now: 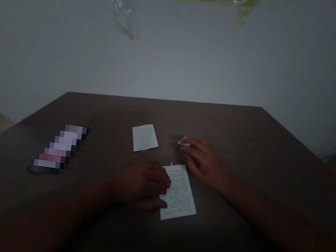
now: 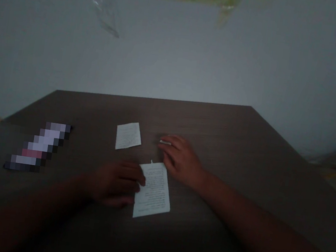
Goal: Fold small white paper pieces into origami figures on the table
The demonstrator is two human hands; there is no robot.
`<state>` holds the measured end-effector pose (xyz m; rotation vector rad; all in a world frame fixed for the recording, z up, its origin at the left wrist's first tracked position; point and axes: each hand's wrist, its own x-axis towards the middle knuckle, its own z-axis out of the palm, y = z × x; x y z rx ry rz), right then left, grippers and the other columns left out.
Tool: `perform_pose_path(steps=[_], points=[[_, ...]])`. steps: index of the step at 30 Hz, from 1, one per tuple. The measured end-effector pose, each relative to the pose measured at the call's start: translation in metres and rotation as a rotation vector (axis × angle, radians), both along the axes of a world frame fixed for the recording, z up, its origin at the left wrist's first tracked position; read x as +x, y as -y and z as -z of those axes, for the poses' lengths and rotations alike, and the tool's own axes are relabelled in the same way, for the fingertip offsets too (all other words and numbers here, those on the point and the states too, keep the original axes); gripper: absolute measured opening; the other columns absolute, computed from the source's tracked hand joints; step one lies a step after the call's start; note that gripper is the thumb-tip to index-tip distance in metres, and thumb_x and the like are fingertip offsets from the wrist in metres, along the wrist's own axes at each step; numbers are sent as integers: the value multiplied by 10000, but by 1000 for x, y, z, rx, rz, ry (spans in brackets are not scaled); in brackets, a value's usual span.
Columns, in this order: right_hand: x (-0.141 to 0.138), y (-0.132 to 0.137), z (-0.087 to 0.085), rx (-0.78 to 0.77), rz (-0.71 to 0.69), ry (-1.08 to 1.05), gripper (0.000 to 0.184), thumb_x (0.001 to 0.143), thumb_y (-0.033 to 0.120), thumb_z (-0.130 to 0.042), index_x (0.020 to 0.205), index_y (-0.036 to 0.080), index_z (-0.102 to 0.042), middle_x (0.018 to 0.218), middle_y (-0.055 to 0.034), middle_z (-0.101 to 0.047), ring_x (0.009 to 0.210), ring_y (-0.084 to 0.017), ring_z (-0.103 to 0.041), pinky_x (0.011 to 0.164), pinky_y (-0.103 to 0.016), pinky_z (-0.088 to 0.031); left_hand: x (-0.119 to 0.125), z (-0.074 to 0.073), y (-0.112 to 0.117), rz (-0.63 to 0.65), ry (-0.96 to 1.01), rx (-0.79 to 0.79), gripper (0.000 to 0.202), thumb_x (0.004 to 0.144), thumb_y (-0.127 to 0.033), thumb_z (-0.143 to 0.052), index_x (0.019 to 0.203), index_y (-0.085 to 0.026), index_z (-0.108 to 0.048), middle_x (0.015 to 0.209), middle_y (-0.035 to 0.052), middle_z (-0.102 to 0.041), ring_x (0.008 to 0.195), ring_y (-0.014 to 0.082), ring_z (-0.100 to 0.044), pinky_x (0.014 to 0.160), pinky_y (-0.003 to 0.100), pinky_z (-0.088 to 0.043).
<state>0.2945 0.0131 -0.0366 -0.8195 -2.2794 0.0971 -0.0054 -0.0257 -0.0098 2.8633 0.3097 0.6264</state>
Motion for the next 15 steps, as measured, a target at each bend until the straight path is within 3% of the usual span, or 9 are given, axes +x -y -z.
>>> perform_pose_path(steps=[1,3,5,8,12,15], points=[[0,-1,-1,-8,55,66,393,1155,255,-574,1485,252,-788,1653,-150,-709,1558,-369,-637,1300,-676,-535,-3,-2,-3,-15,94,-6,338,1207,-368,-582,950,-219,-743,993,84,-846,889,218,-792,836,360,-661],[0,-4,-1,-70,162,209,433,1141,304,-613,1543,238,-762,1766,-157,-610,1663,-441,-510,1326,-740,-476,-11,-6,-13,-254,184,-50,312,1200,-255,-520,1015,-208,-766,1024,105,-832,954,233,-795,886,380,-673],[-1,-6,1,-152,234,316,451,1142,349,-629,1562,243,-755,1800,-153,-573,1692,-472,-457,1323,-754,-467,-17,-5,-26,-528,239,-60,255,1173,-286,-556,1102,-205,-787,1161,131,-840,1105,272,-803,1027,445,-679],[0,-8,3,-228,255,385,452,1162,386,-608,1559,232,-757,1808,-166,-561,1644,-466,-520,1311,-730,-490,-20,2,-40,-761,183,-118,283,1157,-331,-546,1183,-194,-792,1279,158,-833,1269,324,-782,1162,536,-644],[1,-6,0,-278,248,391,518,1167,464,-606,1595,198,-729,1838,-205,-509,1598,-490,-569,1274,-729,-527,-12,8,-35,-809,46,-184,329,1122,-399,-654,1354,-189,-755,1506,185,-766,1459,372,-694,1277,617,-560],[0,-3,-2,-302,252,374,649,1132,620,-659,1642,220,-692,1855,-203,-484,1608,-507,-557,1286,-733,-514,-5,6,-26,-777,-59,-209,512,1093,-461,-760,1499,-157,-691,1622,224,-701,1527,421,-641,1309,660,-514]])
